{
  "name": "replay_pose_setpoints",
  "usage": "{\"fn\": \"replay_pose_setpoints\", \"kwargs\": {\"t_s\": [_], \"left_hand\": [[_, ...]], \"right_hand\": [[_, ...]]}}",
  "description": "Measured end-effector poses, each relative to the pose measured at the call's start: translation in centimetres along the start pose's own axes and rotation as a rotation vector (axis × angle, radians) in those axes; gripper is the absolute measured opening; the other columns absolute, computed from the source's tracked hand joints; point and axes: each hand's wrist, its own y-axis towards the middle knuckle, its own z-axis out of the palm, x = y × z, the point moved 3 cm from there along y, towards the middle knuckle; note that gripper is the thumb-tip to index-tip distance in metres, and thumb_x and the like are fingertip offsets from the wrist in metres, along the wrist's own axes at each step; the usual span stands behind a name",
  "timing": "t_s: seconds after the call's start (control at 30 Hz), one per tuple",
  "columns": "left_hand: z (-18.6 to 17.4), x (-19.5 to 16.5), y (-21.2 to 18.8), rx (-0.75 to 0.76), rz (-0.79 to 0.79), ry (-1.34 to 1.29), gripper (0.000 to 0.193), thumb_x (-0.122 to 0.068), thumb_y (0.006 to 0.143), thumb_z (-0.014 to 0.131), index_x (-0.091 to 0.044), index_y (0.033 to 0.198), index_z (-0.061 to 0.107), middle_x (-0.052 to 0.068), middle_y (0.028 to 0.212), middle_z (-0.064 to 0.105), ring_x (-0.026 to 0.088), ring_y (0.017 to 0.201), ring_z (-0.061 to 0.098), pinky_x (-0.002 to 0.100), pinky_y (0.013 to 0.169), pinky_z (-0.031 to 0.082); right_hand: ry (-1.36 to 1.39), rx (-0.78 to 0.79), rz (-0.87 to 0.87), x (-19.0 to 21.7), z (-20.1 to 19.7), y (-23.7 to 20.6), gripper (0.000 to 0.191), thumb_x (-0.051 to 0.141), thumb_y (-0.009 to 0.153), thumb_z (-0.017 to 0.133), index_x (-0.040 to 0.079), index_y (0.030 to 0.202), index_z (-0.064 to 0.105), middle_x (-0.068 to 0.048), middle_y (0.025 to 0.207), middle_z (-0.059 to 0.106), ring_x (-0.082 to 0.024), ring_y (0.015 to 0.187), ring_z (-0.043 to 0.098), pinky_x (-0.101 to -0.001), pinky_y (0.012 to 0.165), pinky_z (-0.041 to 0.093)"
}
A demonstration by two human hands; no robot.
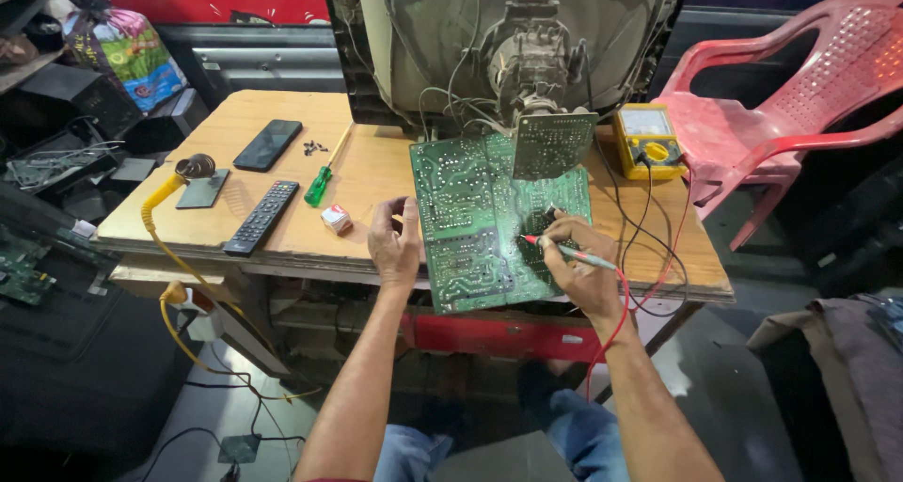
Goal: The person plugs in a power cord, then uses a multimeter to test points on a circuit board. They flip the board over and continue testing different points on the back side.
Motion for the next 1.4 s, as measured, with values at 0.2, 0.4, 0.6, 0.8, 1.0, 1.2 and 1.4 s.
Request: {"fn": "replay_pose_setpoints", "kwargs": {"t_s": [0.2, 0.4, 0.6, 0.8, 1.0, 1.2, 1.4], "left_hand": [[0.1, 0.9, 0.3, 0.018, 0.011, -0.055, 0.039, -0.038, 0.098, 0.068, -0.001, 0.112, 0.070, 0.002, 0.090, 0.069, 0.010, 0.072, 0.055, 0.028, 0.066, 0.046], [0.0, 1.8, 0.5, 0.063, 0.009, -0.111, 0.043, -0.039, 0.097, 0.068, -0.001, 0.117, 0.069, 0.001, 0.090, 0.065, 0.009, 0.073, 0.051, 0.026, 0.066, 0.045], [-0.2, 1.8, 0.4, 0.057, 0.004, -0.115, 0.040, -0.037, 0.098, 0.069, -0.001, 0.116, 0.069, 0.001, 0.091, 0.065, 0.009, 0.073, 0.050, 0.026, 0.066, 0.045], [-0.1, 2.3, 0.5, 0.065, -0.015, -0.113, 0.040, -0.036, 0.097, 0.069, -0.001, 0.117, 0.067, 0.001, 0.091, 0.064, 0.009, 0.072, 0.051, 0.026, 0.064, 0.045], [-0.1, 2.6, 0.4, 0.058, 0.021, -0.076, 0.036, -0.032, 0.099, 0.068, -0.001, 0.116, 0.068, 0.002, 0.092, 0.064, 0.009, 0.073, 0.051, 0.027, 0.066, 0.046], [-0.1, 2.4, 0.4, 0.064, 0.023, -0.102, 0.036, -0.031, 0.098, 0.069, 0.000, 0.117, 0.068, 0.002, 0.093, 0.064, 0.009, 0.075, 0.050, 0.027, 0.067, 0.045], [-0.1, 2.3, 0.3, 0.071, -0.017, -0.127, 0.038, -0.032, 0.098, 0.070, 0.000, 0.117, 0.067, 0.002, 0.094, 0.063, 0.009, 0.076, 0.050, 0.026, 0.068, 0.045]], "right_hand": [[-0.010, -0.006, 0.003, 0.1, 0.1, 0.0, 0.002, -0.003, 0.086, 0.069, -0.002, 0.087, 0.069, -0.010, 0.086, 0.071, -0.021, 0.090, 0.070, -0.0420, 0.110, 0.053], [-0.025, -0.014, 0.002, 0.2, 0.2, 0.1, 0.003, -0.003, 0.086, 0.070, -0.002, 0.088, 0.069, -0.010, 0.087, 0.072, -0.022, 0.092, 0.071, -0.0414, 0.109, 0.054], [-0.030, -0.006, -0.010, 0.3, 0.2, 0.0, 0.003, -0.003, 0.086, 0.070, -0.002, 0.089, 0.069, -0.010, 0.088, 0.072, -0.023, 0.092, 0.071, -0.0413, 0.110, 0.054], [-0.046, -0.025, -0.003, 0.4, 0.2, 0.0, 0.004, -0.003, 0.086, 0.072, -0.001, 0.089, 0.069, -0.010, 0.089, 0.073, -0.025, 0.095, 0.072, -0.0400, 0.105, 0.054], [-0.091, -0.010, -0.003, 0.0, 0.2, -0.2, 0.006, -0.003, 0.084, 0.073, -0.002, 0.089, 0.069, -0.012, 0.090, 0.072, -0.028, 0.099, 0.072, -0.0406, 0.106, 0.054], [-0.058, -0.014, -0.013, -0.5, 0.3, -0.2, 0.007, -0.003, 0.085, 0.073, -0.002, 0.089, 0.067, -0.012, 0.091, 0.072, -0.028, 0.097, 0.072, -0.0417, 0.109, 0.053], [-0.063, -0.006, -0.008, -0.2, 0.1, -0.3, 0.007, -0.003, 0.084, 0.073, -0.002, 0.089, 0.068, -0.012, 0.091, 0.072, -0.027, 0.095, 0.071, -0.0419, 0.110, 0.053]]}}
